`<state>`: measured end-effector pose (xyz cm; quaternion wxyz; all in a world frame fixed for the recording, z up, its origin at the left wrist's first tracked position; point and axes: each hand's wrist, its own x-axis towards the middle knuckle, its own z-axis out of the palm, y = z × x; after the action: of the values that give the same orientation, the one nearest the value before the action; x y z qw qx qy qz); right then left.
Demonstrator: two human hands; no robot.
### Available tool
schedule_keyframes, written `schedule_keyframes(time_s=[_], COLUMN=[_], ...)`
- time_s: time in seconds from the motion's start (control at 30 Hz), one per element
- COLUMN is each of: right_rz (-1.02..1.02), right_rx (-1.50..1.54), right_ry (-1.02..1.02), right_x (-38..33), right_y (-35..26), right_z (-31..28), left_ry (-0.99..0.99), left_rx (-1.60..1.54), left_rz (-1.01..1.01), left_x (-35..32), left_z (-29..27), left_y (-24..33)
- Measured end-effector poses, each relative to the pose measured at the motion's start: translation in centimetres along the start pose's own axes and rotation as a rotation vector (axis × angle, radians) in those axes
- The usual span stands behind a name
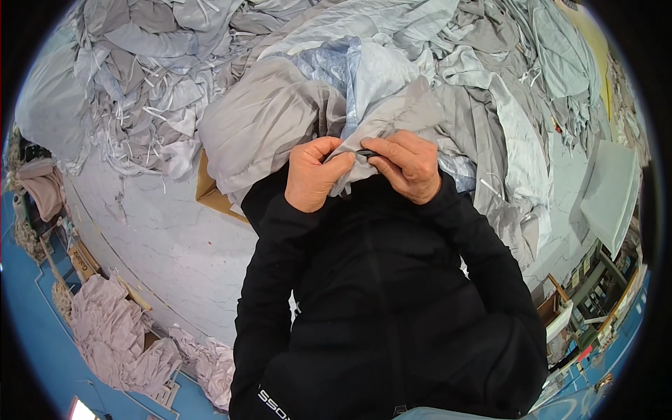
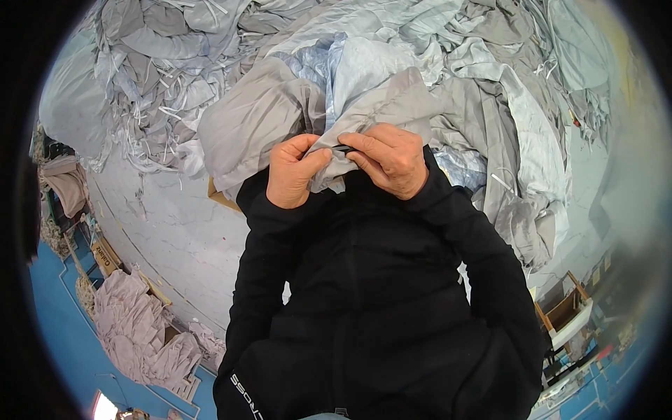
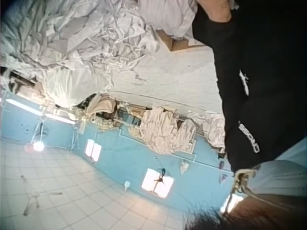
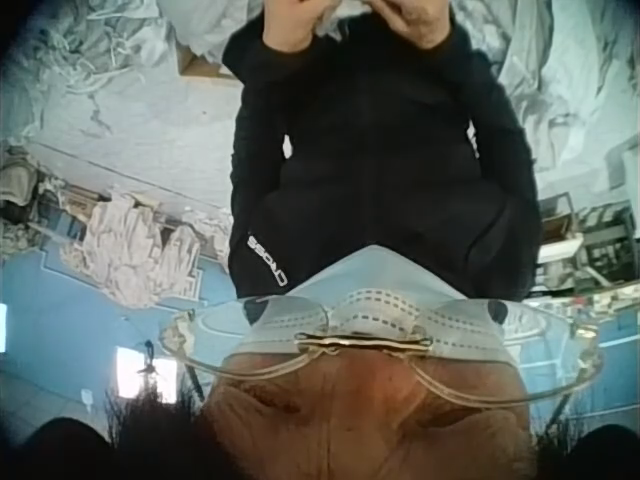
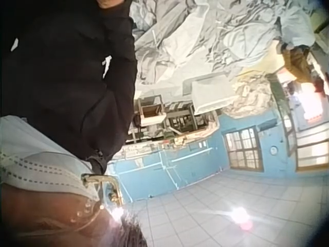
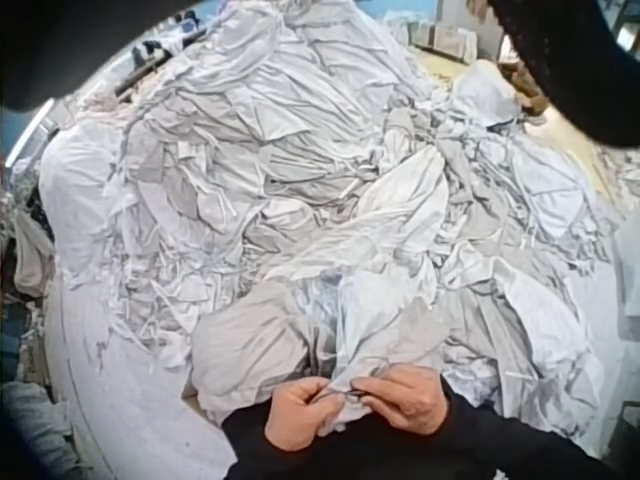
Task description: Stuffing and preparing large pillows in a factory setting using hands and scissors for trimming.
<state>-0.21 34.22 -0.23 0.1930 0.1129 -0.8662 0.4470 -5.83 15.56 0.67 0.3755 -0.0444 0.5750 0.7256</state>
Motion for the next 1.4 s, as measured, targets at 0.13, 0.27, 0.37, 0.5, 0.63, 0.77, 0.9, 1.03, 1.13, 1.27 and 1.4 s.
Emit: schedule_keyframes(time_s=[0.13, 0.27, 0.37, 0.5, 0.63, 0.77, 0.9, 1.03, 1.13, 1.27, 1.4], right_rz=[0.092, 0.258, 0.498, 0.741, 0.892, 1.022, 1.033, 0.889, 0.824, 0.727, 0.902], right_rx=[0.084, 0.124, 0.256, 0.344, 0.538, 0.661, 0.833, 0.939, 0.926, 1.031, 1.104], right_ry=[0.022, 0.089, 0.465, 0.540, 0.487, 0.316, 0.314, 0.299, 0.359, 0.311, 0.308], right_x=[0.0, -0.4, -1.6, -2.1, -3.2, -3.0, -3.1, -2.2, -1.9, -1.1, -2.2], right_y=[-0.1, 0.0, 2.9, 7.3, 10.6, 11.0, 10.0, 7.9, 7.4, 5.5, 6.3], right_z=[-0.4, -1.3, -0.8, -3.3, -3.2, -4.1, -4.1, -4.7, -3.6, -2.8, -2.9], left_ry=[0.021, 0.028, 0.080, 0.214, 0.295, 0.392, 0.346, 0.309, 0.131, -0.133, -0.214], left_rx=[-0.040, -0.006, 0.186, 0.404, 0.593, 0.902, 1.202, 1.302, 1.173, 1.224, 1.402], left_rz=[0.004, 0.021, 0.115, 0.183, 0.253, 0.374, 0.419, 0.539, 0.731, 0.949, 0.922], left_x=[0.0, 0.1, -0.2, -0.5, -0.2, 0.1, 0.3, 1.2, 3.2, 7.3, 9.1], left_z=[0.4, -0.1, -2.0, -3.1, -3.1, -2.4, -1.9, 0.8, 4.7, 9.2, 8.5], left_y=[0.3, 0.4, 0.0, 0.9, 1.0, 0.9, 1.5, 3.5, 5.2, 4.7, 2.4])
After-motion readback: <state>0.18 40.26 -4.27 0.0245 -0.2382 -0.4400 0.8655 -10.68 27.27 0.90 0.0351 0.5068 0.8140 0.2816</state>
